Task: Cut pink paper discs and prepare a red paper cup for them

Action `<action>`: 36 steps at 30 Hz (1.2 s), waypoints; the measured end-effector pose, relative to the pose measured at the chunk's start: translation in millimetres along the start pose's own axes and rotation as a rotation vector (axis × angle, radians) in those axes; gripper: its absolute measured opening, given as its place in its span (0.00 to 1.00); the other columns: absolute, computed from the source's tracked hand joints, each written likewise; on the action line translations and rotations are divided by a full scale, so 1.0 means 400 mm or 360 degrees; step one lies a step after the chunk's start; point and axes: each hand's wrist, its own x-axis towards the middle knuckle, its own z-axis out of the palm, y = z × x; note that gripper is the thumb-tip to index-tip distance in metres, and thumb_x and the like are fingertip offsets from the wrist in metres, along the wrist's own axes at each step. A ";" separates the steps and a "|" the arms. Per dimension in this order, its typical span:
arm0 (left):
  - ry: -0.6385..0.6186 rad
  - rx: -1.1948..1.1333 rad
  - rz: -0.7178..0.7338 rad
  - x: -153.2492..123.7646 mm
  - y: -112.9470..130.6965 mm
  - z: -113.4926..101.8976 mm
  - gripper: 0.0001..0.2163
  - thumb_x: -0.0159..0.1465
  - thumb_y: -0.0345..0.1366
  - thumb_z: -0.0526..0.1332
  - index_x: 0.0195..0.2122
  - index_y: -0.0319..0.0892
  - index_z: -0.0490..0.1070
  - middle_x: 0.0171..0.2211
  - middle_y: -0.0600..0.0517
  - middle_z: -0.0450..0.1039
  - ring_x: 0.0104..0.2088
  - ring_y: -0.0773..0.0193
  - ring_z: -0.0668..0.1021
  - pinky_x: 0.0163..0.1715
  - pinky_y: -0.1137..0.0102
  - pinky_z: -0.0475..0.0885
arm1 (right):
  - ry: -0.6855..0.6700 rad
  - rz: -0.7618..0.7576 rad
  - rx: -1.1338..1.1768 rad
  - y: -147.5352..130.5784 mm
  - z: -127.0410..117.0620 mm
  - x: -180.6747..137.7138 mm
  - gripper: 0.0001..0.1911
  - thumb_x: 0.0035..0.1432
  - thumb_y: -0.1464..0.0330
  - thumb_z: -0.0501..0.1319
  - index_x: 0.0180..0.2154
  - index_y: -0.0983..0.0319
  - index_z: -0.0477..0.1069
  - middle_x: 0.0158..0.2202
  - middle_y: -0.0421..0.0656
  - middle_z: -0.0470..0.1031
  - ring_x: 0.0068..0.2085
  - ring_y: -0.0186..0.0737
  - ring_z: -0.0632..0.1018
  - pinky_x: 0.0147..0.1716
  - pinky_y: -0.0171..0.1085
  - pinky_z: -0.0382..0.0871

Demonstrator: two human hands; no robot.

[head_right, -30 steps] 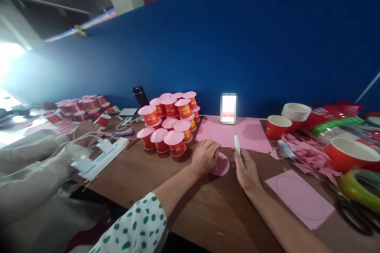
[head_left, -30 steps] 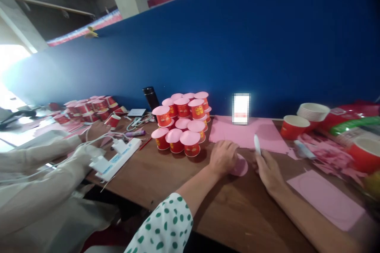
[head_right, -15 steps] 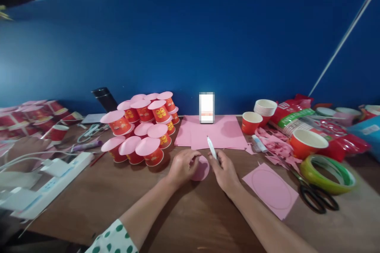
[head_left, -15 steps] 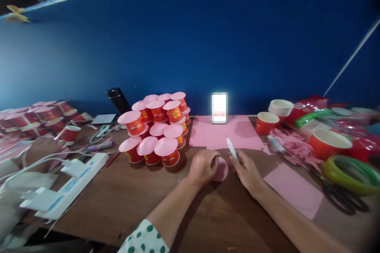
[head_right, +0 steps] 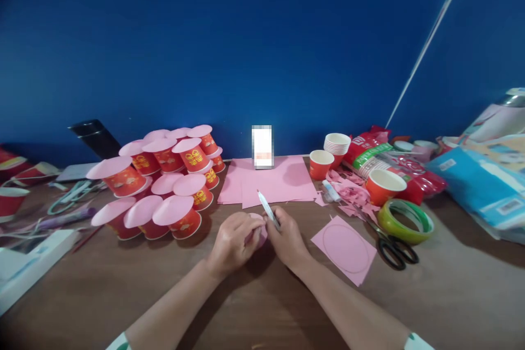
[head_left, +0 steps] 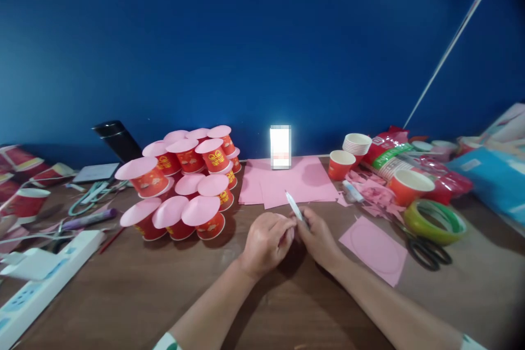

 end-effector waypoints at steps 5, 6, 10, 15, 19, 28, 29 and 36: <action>-0.0040 -0.0026 0.0150 -0.005 0.038 0.003 0.14 0.60 0.35 0.57 0.47 0.40 0.66 0.26 0.51 0.73 0.29 0.62 0.75 0.33 0.66 0.70 | -0.0033 0.0025 0.0015 0.006 0.007 -0.004 0.10 0.57 0.62 0.55 0.35 0.62 0.68 0.28 0.40 0.74 0.30 0.39 0.73 0.29 0.35 0.66; -0.0078 -0.0009 0.0199 -0.007 0.041 0.008 0.17 0.60 0.38 0.57 0.50 0.39 0.65 0.25 0.51 0.73 0.28 0.62 0.74 0.31 0.66 0.70 | -0.0032 0.0039 0.0011 0.007 0.008 -0.003 0.10 0.57 0.62 0.55 0.35 0.61 0.68 0.28 0.40 0.74 0.30 0.39 0.73 0.29 0.35 0.66; -0.0145 0.0010 0.0275 -0.013 0.046 0.027 0.19 0.62 0.41 0.56 0.51 0.38 0.64 0.24 0.51 0.74 0.25 0.63 0.75 0.28 0.68 0.70 | 0.0053 0.0103 -0.0045 0.009 0.007 -0.001 0.08 0.54 0.64 0.55 0.35 0.61 0.67 0.28 0.40 0.73 0.29 0.39 0.73 0.29 0.36 0.66; -0.0046 -0.0082 0.0298 -0.008 0.052 0.026 0.13 0.61 0.35 0.57 0.47 0.39 0.67 0.25 0.51 0.75 0.25 0.64 0.75 0.29 0.69 0.70 | 0.0107 0.0102 -0.0040 0.013 0.005 -0.003 0.15 0.50 0.64 0.59 0.41 0.60 0.62 0.22 0.33 0.62 0.22 0.33 0.66 0.22 0.32 0.63; -0.0042 -0.0156 0.0300 -0.007 0.054 0.019 0.11 0.61 0.32 0.58 0.45 0.40 0.68 0.26 0.51 0.75 0.26 0.65 0.75 0.30 0.68 0.70 | 0.0126 0.0064 -0.0055 0.016 0.008 -0.004 0.18 0.49 0.64 0.60 0.42 0.59 0.59 0.24 0.32 0.60 0.23 0.32 0.65 0.22 0.32 0.62; -0.0262 -0.0120 0.0223 -0.013 0.057 0.026 0.20 0.63 0.33 0.53 0.56 0.36 0.59 0.26 0.50 0.74 0.26 0.62 0.75 0.28 0.67 0.71 | 0.0227 0.0188 -0.0128 0.011 0.014 0.006 0.18 0.47 0.65 0.60 0.41 0.59 0.59 0.23 0.32 0.59 0.23 0.33 0.65 0.22 0.33 0.61; -0.0323 -0.0108 0.0209 -0.012 0.057 0.027 0.22 0.63 0.33 0.53 0.59 0.35 0.55 0.27 0.50 0.75 0.26 0.61 0.75 0.27 0.66 0.71 | 0.0232 0.0186 -0.0118 0.011 0.015 0.006 0.19 0.46 0.65 0.60 0.41 0.59 0.58 0.23 0.32 0.59 0.23 0.33 0.64 0.22 0.33 0.61; -0.0341 -0.0143 0.0130 -0.012 0.065 0.032 0.16 0.64 0.32 0.51 0.52 0.39 0.63 0.26 0.50 0.76 0.25 0.62 0.77 0.27 0.68 0.71 | 0.0232 0.0117 -0.0196 0.013 0.010 0.004 0.21 0.47 0.64 0.59 0.43 0.59 0.57 0.25 0.33 0.59 0.24 0.34 0.66 0.24 0.34 0.62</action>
